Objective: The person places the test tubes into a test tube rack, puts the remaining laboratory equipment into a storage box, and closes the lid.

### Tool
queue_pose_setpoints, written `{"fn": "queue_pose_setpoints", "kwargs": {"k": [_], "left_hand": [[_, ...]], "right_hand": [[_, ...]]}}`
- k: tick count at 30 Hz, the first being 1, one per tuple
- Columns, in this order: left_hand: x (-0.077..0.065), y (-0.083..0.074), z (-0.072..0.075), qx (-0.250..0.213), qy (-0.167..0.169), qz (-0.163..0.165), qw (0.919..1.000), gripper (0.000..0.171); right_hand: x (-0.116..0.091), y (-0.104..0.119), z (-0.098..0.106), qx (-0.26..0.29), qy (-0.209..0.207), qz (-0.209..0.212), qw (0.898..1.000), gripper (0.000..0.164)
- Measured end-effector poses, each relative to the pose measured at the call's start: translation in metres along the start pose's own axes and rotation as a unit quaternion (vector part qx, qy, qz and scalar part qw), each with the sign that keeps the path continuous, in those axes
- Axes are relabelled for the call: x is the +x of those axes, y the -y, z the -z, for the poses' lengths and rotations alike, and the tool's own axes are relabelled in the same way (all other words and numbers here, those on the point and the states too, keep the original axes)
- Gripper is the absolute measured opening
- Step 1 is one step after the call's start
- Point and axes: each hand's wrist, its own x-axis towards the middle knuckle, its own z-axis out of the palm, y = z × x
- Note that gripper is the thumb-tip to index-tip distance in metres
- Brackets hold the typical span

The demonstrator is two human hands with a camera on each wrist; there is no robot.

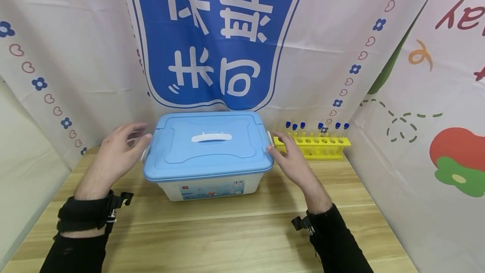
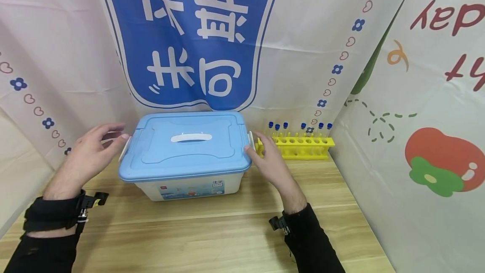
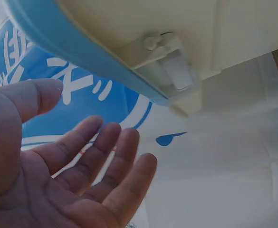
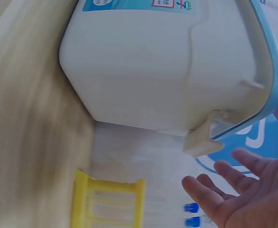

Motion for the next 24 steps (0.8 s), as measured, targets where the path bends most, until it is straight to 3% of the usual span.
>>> {"fn": "queue_pose_setpoints", "kwargs": {"k": [6,15,19,24], "left_hand": [[0.000,0.011,-0.006,-0.017,0.015,0.043,0.9988,0.079],[0.002,0.022,-0.014,-0.023,0.063,0.075,0.9949,0.093],[0.003,0.026,-0.016,-0.019,0.085,0.083,0.9928,0.099],[0.003,0.028,-0.018,-0.015,0.094,0.085,0.9919,0.102]], "right_hand": [[-0.009,0.017,0.002,-0.091,-0.010,0.060,0.994,0.070],[-0.021,0.037,-0.003,-0.198,0.016,0.156,0.968,0.060],[-0.024,0.040,-0.007,-0.227,0.040,0.168,0.959,0.059],[-0.026,0.041,-0.008,-0.239,0.059,0.167,0.955,0.060]]}}
